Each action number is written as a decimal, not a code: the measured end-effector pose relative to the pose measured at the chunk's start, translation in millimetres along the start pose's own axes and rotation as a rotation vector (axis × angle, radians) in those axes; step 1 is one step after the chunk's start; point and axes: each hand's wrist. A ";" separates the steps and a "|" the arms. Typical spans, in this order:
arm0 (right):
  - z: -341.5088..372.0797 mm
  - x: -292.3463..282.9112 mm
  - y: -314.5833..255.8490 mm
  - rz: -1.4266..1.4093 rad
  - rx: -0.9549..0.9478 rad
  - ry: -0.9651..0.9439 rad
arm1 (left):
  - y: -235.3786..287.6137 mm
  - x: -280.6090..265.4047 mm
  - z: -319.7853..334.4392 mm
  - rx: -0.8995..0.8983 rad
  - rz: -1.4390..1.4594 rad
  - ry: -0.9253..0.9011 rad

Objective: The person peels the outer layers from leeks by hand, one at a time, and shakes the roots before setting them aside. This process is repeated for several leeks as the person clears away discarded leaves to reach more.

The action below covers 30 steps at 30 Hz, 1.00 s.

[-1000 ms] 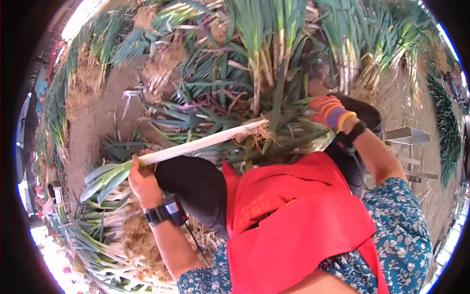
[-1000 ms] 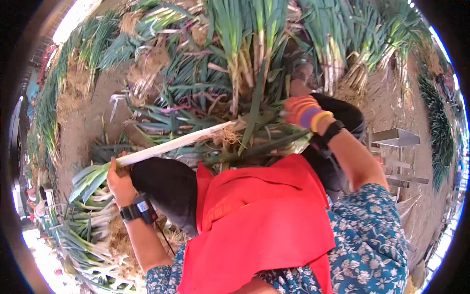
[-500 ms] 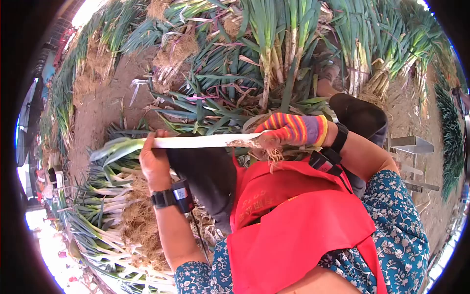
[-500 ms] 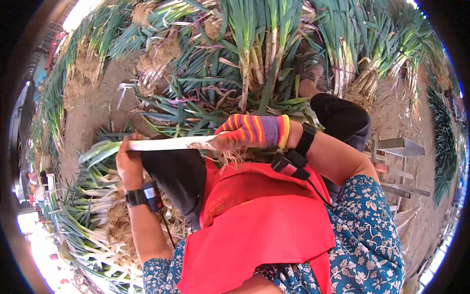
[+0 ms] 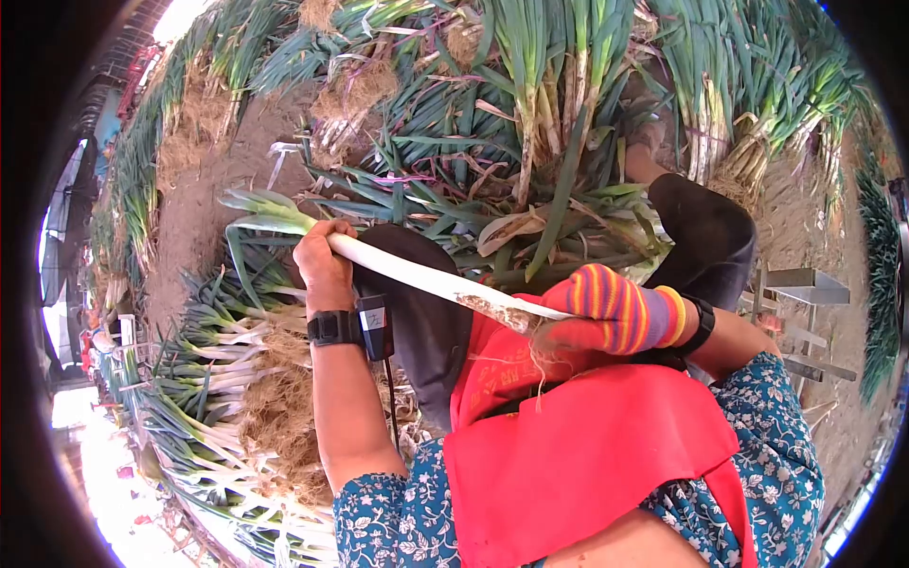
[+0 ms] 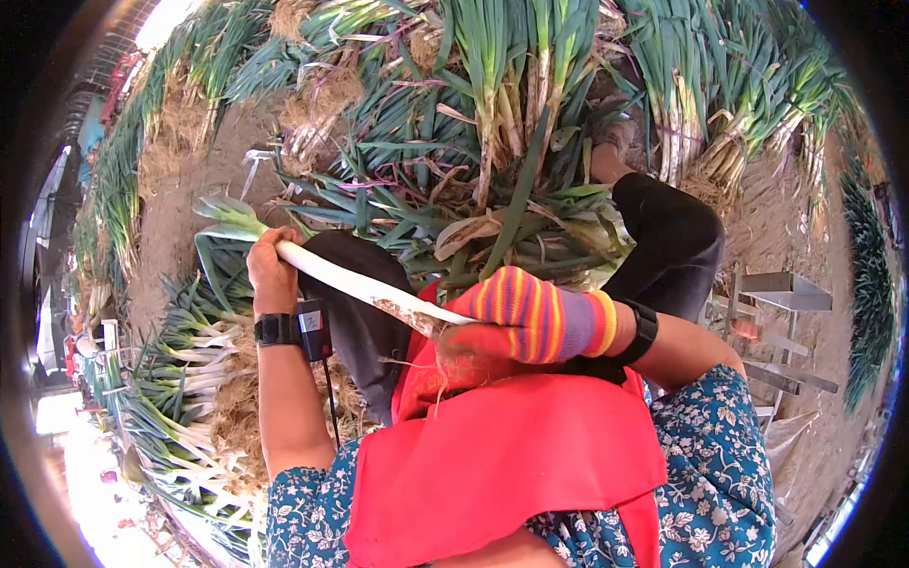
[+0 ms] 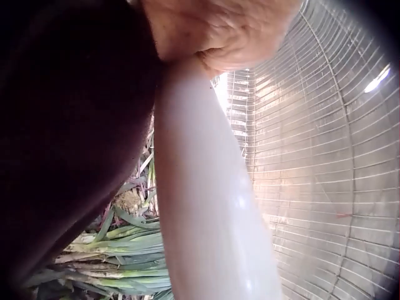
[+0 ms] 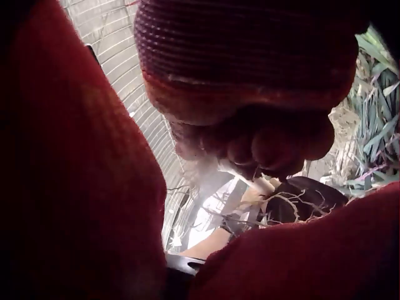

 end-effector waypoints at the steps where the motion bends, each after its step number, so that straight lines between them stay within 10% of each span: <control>1: 12.9 3.8 11.0 0.157 -0.061 0.022 | -1.9 -2.3 -3.3 -0.021 0.028 -0.005; 6: 79.5 -45.7 11.6 -0.721 0.203 0.127 | -3.8 -32.4 -20.7 -0.003 -0.157 0.056; 9: 80.4 -89.5 45.4 0.110 0.482 0.296 | -5.7 -14.6 -3.2 0.090 0.007 0.169; 10: 64.2 -79.5 64.8 1.016 0.370 0.383 | -12.1 -16.0 -3.2 0.103 0.023 0.127; 12: 40.1 -72.1 59.2 1.642 0.170 0.473 | -10.7 2.9 15.3 0.154 0.042 0.188; 14: 17.3 -54.8 32.3 0.752 0.237 0.606 | -8.0 21.2 29.0 0.195 0.082 0.268; 16: -7.3 -30.1 -30.1 0.820 0.038 0.396 | -3.7 35.0 41.4 0.335 0.153 0.167; 20: -8.3 10.1 24.8 1.355 0.093 0.435 | 25.2 63.3 73.8 0.366 0.232 -0.020; 24: -4.7 -16.2 11.5 0.702 0.245 0.307 | 61.0 56.9 92.7 0.149 0.423 -0.295; 27: 10.3 -30.7 16.0 -0.306 0.658 -0.072 | 62.0 20.7 67.9 0.168 0.481 -0.504; 30: 9.8 -36.4 16.3 -0.274 0.773 -0.085 | 59.3 12.9 72.8 0.142 0.449 -0.455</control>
Point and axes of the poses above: each hand's wrist, its own z-axis away from the middle knuckle, its own x-axis out of the palm, y = z × x, and after that the axes turned 8 degrees about x, right-handed
